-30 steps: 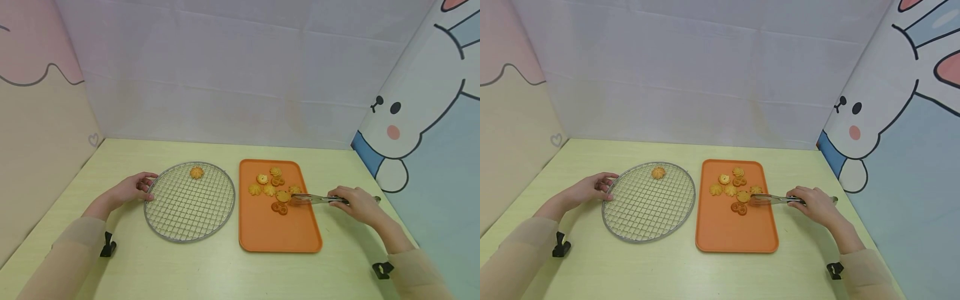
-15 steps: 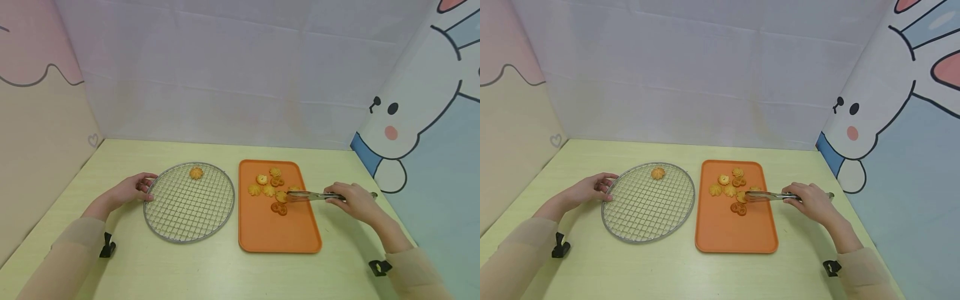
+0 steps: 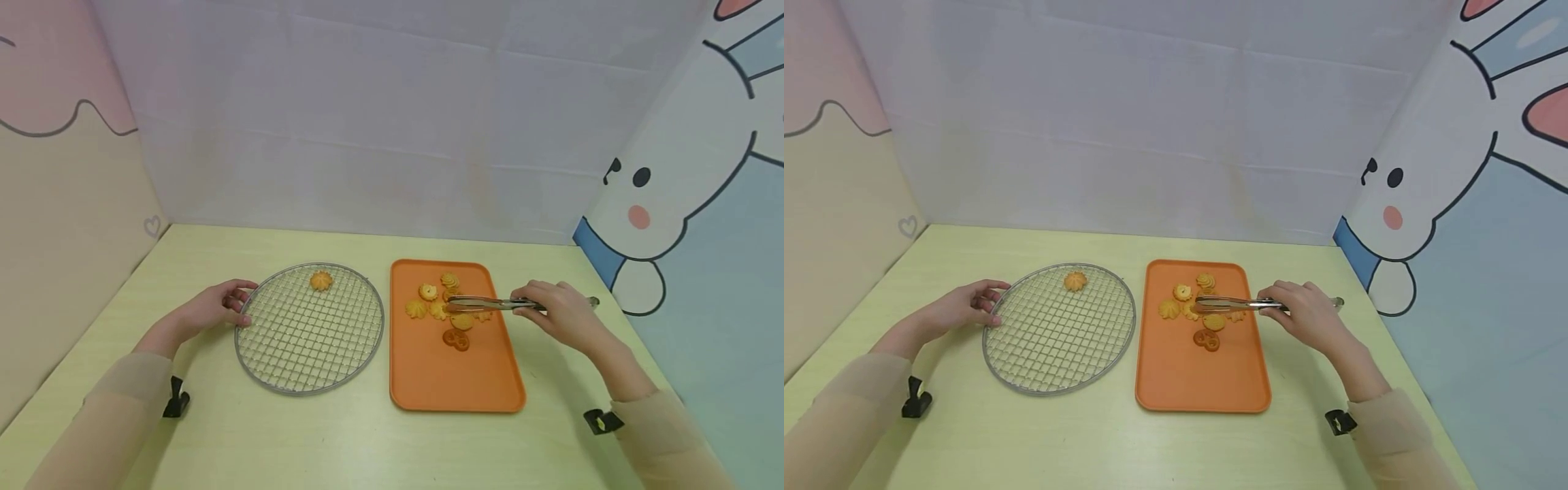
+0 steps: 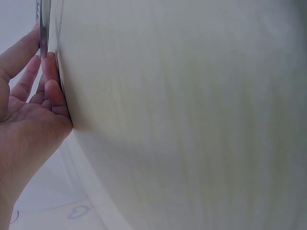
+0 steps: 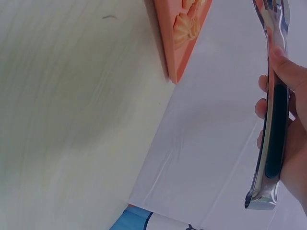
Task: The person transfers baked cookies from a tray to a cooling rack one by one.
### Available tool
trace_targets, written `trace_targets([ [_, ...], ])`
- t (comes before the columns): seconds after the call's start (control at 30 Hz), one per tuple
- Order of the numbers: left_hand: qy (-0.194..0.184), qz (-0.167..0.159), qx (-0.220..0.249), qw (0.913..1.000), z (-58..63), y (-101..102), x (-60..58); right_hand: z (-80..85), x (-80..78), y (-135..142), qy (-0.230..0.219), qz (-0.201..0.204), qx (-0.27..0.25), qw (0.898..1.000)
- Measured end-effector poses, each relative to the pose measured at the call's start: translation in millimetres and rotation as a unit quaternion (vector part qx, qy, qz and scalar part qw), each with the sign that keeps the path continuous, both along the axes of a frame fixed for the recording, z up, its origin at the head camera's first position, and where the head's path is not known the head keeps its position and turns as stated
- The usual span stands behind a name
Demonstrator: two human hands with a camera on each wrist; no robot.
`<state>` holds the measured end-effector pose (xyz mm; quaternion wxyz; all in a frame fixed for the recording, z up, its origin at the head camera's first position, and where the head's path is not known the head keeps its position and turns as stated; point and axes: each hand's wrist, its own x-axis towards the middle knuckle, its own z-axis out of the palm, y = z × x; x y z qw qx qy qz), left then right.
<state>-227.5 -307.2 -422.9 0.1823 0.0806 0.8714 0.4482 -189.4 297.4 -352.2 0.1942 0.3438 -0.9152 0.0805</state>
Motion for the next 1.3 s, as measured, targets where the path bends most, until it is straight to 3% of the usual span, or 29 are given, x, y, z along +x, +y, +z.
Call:
trace_targets([
  [0.53, 0.002, -0.002, 0.001, 1.0, 2.0, 2, 0.7, 13.0, -16.8, -41, -0.017, 0.006, -0.004, 1.0],
  [0.93, -0.001, 0.0, -0.001, 1.0, 0.6, 2, 1.2, 23.7, -30.9, -77, -0.005, 0.022, -0.002, 1.0],
  [1.3, -0.001, 0.001, 0.0, 1.0, 2.2, 2, 1.8, 26.7, -43.7, -108, -0.009, 0.009, -0.005, 1.0],
])
